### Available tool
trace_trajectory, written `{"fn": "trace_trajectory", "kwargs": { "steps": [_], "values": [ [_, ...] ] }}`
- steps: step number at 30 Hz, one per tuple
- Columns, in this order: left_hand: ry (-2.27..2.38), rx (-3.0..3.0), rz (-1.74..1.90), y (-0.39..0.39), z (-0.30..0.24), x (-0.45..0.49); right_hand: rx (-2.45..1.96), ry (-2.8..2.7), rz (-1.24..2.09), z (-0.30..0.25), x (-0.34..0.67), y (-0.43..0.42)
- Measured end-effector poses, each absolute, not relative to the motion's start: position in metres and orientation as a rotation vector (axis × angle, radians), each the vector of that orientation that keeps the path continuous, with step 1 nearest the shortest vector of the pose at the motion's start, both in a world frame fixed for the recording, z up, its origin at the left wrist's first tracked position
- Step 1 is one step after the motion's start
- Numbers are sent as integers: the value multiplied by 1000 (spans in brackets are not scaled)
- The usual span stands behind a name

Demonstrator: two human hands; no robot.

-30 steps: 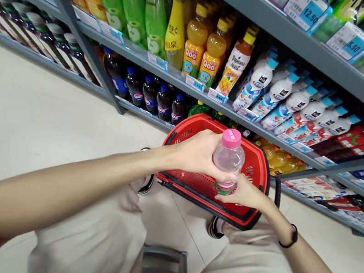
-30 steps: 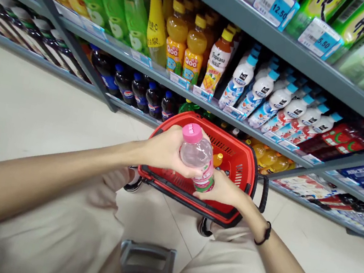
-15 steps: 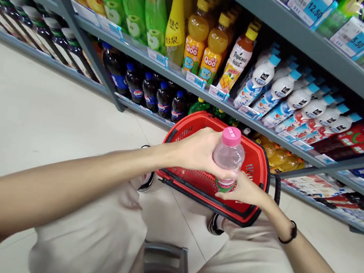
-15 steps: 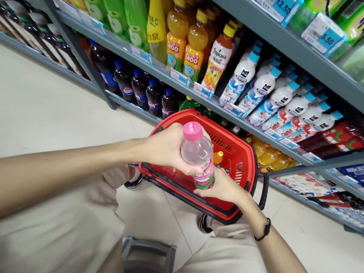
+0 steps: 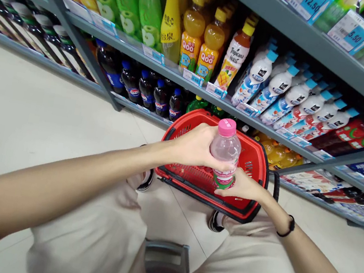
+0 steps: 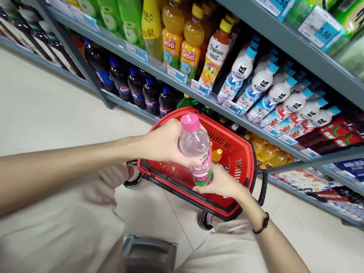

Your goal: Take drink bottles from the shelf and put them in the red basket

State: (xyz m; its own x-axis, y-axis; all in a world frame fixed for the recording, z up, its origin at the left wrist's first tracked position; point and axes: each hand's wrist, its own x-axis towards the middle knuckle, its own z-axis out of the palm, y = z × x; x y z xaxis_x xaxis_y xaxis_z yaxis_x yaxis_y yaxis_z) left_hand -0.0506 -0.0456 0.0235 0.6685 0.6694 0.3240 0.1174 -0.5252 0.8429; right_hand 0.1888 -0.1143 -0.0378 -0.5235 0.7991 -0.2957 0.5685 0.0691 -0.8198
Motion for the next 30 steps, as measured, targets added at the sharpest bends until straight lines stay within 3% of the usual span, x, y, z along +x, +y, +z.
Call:
{"fn": "trace_trajectory", "kwargs": {
  "steps": [30],
  "values": [
    [585,2124,748,-47,27,-49,-1282,-2006,1614,-57,191,-117]
  ]
}}
